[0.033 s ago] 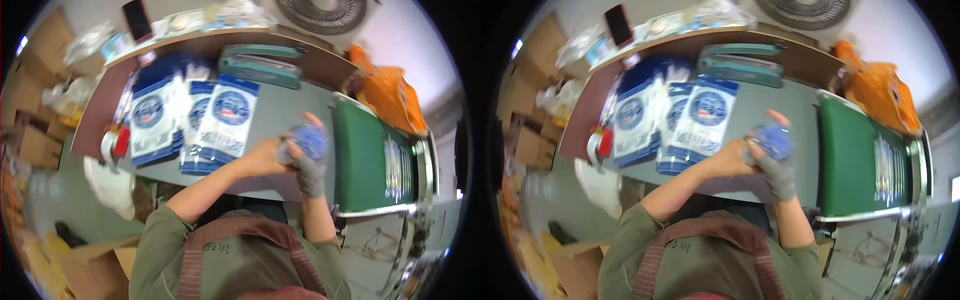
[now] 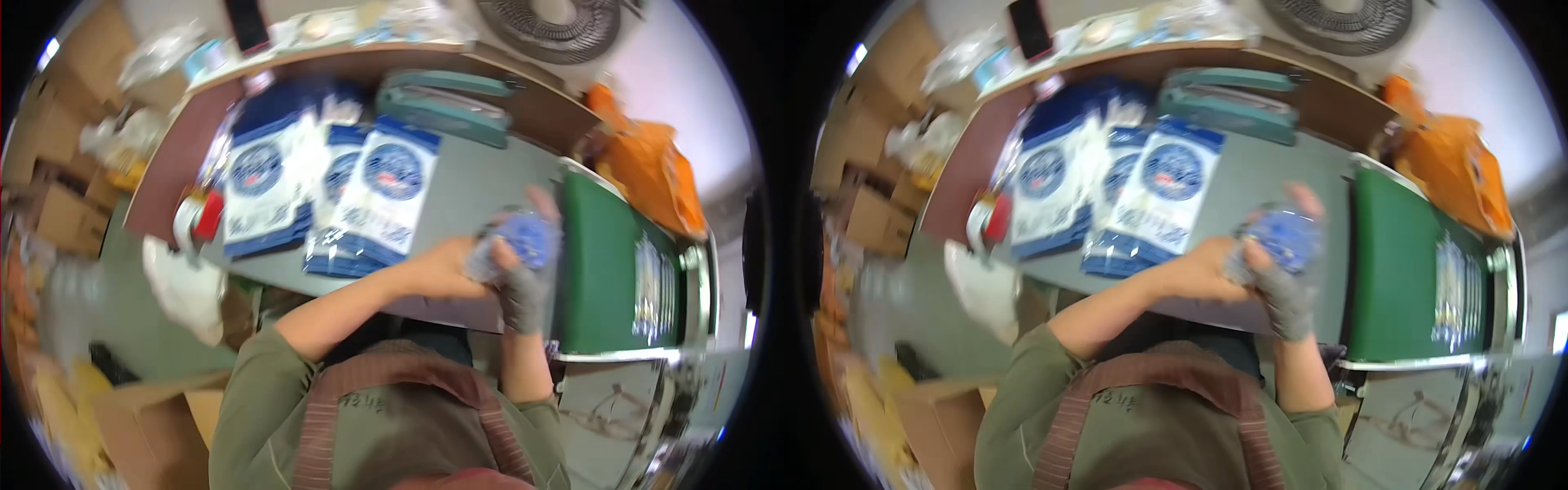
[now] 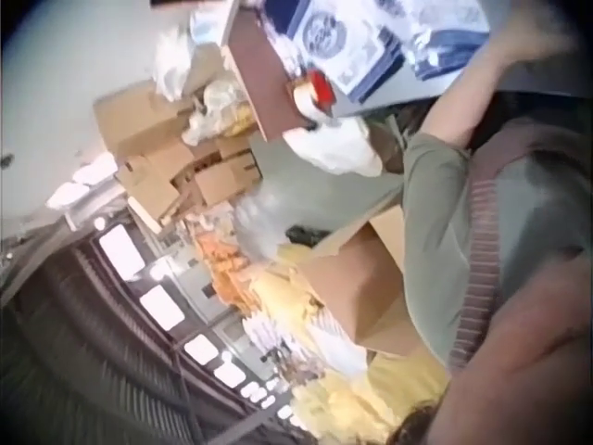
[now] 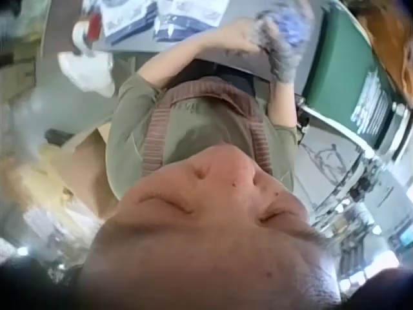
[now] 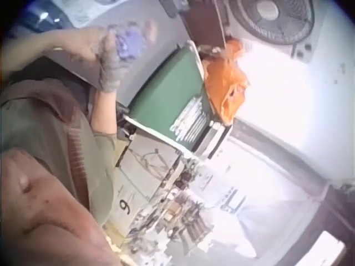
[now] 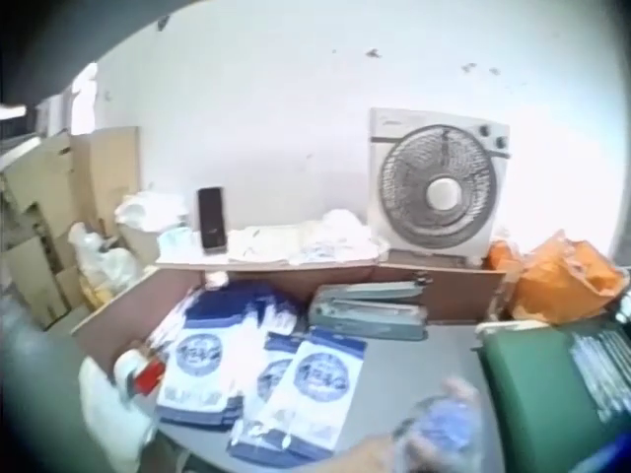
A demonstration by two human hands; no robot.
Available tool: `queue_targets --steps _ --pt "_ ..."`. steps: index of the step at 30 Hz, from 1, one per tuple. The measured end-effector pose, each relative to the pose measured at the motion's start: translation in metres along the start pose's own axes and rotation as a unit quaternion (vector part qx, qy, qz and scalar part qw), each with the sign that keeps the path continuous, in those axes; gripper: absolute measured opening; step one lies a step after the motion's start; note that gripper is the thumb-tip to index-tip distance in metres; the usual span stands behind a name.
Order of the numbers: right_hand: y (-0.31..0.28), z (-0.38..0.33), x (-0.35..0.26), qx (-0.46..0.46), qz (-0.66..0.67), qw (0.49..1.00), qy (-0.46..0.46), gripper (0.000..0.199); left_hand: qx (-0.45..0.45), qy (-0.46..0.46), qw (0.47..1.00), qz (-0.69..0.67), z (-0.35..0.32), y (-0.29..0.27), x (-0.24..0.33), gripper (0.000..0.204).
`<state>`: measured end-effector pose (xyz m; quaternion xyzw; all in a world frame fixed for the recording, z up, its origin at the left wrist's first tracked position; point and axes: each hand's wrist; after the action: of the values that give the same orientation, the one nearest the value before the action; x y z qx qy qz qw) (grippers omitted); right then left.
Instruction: Packaging incense sticks into plastic bags and then placing the bags into a cardboard box.
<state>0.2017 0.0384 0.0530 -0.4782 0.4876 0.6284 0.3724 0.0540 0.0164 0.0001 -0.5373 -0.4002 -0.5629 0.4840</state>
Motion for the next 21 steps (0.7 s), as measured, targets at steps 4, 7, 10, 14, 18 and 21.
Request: queue_targets --steps 4,7,10,14,18,21 --pt "-0.023 -0.003 0.019 -0.102 -0.188 0.968 -0.135 0.082 -0.078 -0.127 0.952 -0.268 -0.061 0.036 -0.024 0.025" --pt "-0.007 -0.013 0.076 -0.264 -0.107 0.943 0.17 0.041 -0.044 -0.079 0.993 0.075 -0.103 0.004 -0.03 0.029" --pt "-0.011 -0.03 0.096 -0.132 0.028 0.96 0.246 0.023 0.2 0.021 0.901 0.385 -0.164 -0.061 -0.028 0.032" --pt "-0.006 -0.033 0.102 -0.131 0.008 0.964 0.232 0.02 0.335 0.026 0.644 0.687 -0.224 -0.169 -0.041 0.031" --pt "0.005 -0.033 0.094 -0.137 -0.018 0.964 0.228 0.02 0.305 0.04 0.677 0.668 -0.238 -0.201 -0.057 0.026" --pt "0.005 -0.036 0.092 -0.117 -0.021 0.968 0.22 0.023 0.326 0.034 0.707 0.626 -0.235 -0.21 -0.057 0.02"
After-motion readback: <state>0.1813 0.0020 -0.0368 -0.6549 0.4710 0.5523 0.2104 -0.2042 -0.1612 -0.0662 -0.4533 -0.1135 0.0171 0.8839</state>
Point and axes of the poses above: each hand's wrist, its own z-axis towards the middle knuckle, its own y-axis out of the palm, x = y × z, and after that the axes turned 10 degrees about x, right-handed
